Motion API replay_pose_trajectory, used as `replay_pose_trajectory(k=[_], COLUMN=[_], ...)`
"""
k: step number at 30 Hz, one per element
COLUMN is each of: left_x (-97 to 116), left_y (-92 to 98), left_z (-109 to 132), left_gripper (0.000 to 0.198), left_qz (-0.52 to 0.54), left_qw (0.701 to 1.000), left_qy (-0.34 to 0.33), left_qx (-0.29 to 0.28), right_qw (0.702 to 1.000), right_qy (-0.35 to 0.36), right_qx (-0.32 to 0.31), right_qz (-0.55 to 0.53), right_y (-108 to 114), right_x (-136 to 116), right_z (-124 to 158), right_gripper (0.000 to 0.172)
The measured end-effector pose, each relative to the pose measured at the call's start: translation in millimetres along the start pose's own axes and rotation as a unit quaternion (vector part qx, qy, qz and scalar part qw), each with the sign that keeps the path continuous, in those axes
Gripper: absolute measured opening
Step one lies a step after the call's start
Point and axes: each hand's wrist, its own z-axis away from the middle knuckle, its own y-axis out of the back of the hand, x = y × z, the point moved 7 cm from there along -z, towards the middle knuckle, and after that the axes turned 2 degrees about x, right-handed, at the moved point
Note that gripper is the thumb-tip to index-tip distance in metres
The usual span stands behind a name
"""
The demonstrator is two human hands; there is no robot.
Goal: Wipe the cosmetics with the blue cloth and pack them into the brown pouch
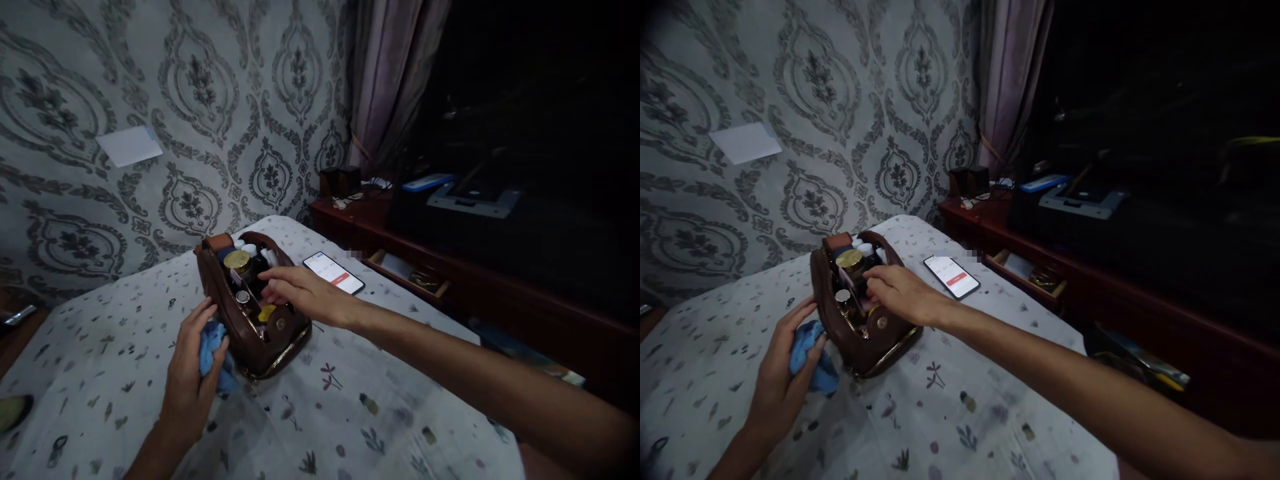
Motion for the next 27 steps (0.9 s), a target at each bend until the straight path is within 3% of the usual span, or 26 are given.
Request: replay_pose_trajectory(k=[5,8,11,14,17,20,23,27], left_x=[-14,-33,-56,-69,-83,-104,-122,-141], left_y=[9.2,15.9,20.1,26.8,36.2,52.6,80.3,121.2], left_z=[10,22,39,55,67,76,78,80], left_gripper=[0.038,0.036,0.035,0.035,0.031,0.028,0.027,0.037], left_qz=[-0.025,-0.047,-0.069,-0.100,-0.192,-0.282,-0.339,-0.407], left_qw=[0.999,0.997,0.988,0.984,0.969,0.938,0.911,0.871], left_qy=[0.027,0.061,0.111,0.109,0.096,0.139,0.190,0.257], left_qx=[-0.002,-0.029,-0.077,-0.098,-0.121,-0.149,-0.139,-0.092], right_qw=[0.996,0.991,0.968,0.939,0.931,0.926,0.939,0.959], right_qy=[0.051,0.076,0.163,0.265,0.322,0.353,0.326,0.254], right_qx=[-0.017,0.049,0.153,0.181,0.096,0.011,-0.058,-0.111], right_qz=[0.067,0.100,0.117,0.123,0.144,0.130,0.098,0.060], right_y=[3,9,9,-11,-54,-98,-135,-167], right_x=[-7,-6,-15,-26,-24,-15,-2,3], right_z=[23,37,57,79,90,91,81,58], right_gripper=[0.028,0.025,0.022,0.021,0.028,0.029,0.025,0.023])
